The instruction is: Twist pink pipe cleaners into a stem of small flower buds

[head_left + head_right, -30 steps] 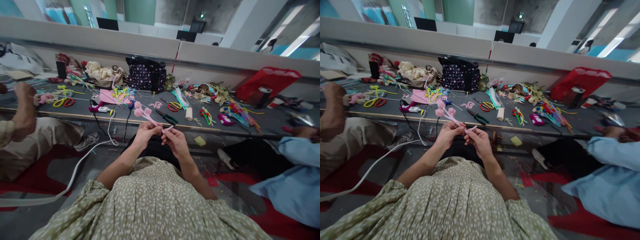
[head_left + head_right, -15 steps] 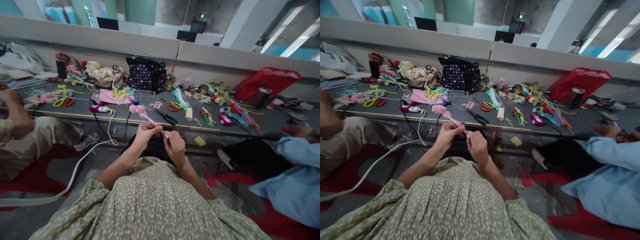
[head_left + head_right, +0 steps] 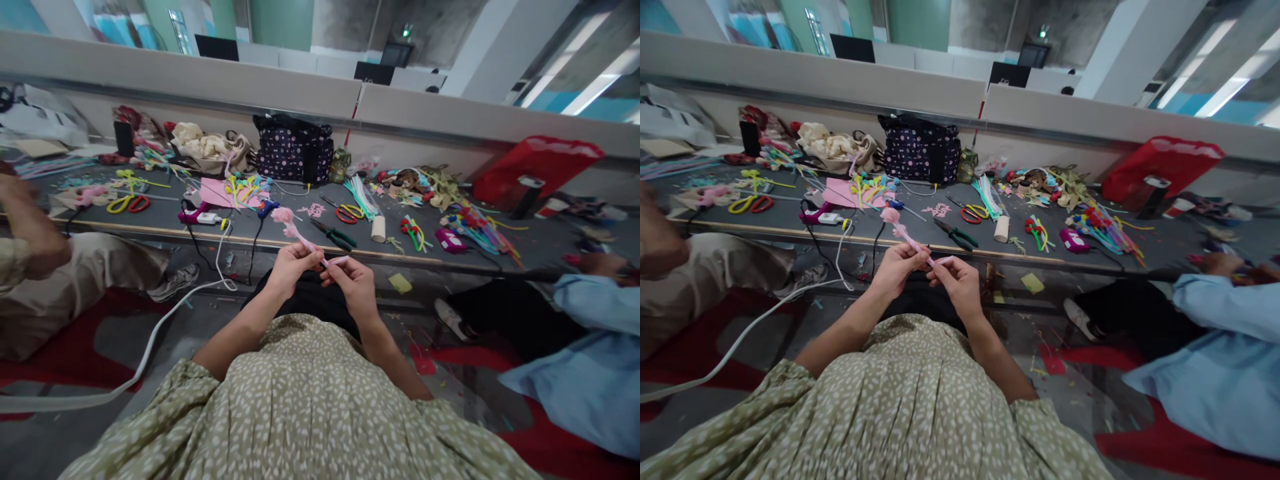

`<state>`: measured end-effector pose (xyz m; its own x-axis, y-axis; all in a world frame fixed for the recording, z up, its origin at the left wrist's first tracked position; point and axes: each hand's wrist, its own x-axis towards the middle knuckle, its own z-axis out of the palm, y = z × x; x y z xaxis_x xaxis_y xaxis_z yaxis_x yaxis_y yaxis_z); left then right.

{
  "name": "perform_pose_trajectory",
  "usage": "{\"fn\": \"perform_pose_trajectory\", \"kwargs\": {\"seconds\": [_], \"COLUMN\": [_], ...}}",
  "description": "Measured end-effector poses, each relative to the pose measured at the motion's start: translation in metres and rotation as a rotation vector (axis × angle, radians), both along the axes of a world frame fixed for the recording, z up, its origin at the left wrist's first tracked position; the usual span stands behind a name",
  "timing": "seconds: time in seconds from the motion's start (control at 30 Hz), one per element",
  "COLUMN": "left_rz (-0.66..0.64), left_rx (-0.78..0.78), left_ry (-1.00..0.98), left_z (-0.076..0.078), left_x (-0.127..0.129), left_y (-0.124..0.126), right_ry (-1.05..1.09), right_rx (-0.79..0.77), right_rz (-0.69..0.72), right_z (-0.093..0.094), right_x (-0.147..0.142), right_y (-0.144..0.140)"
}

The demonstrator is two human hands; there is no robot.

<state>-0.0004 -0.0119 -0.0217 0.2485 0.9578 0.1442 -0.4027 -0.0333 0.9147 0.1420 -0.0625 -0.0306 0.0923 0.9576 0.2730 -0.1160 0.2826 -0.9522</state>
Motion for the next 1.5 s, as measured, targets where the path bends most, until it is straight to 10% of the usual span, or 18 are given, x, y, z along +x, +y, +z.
{"fn": "perform_pose_trajectory", "kwargs": {"seconds": [0.23,0.57,0.97,1.37,1.5], "left_rz": [-0.067,0.047,-0.068,0.042,0.022], "left_rx": [0.027,0.076,0.02,0.072,0.049], "left_ry": [0.017,0.019,0.001,0.063,0.03], "left_z": [0.004,0.003,0.006,0.001,0.001], "left_x": [-0.003,-0.001,-0.002,-0.001,0.0], "left_y": [-0.001,-0.004,-0.005,-0.002,-0.002], "right_ry": [0.167,-0.713,0.123,-0.651,-0.522], "right_rx": [-0.119,0.487,-0.135,0.352,0.252], "right_rz": [0.109,-0.291,0.111,-0.248,-0.155], "right_z": [-0.002,-0.01,-0.004,-0.009,-0.009], "right_x": [0.002,-0.001,0.001,-0.003,-0.002], "right_y": [0.005,-0.006,0.008,-0.003,0.0]}}
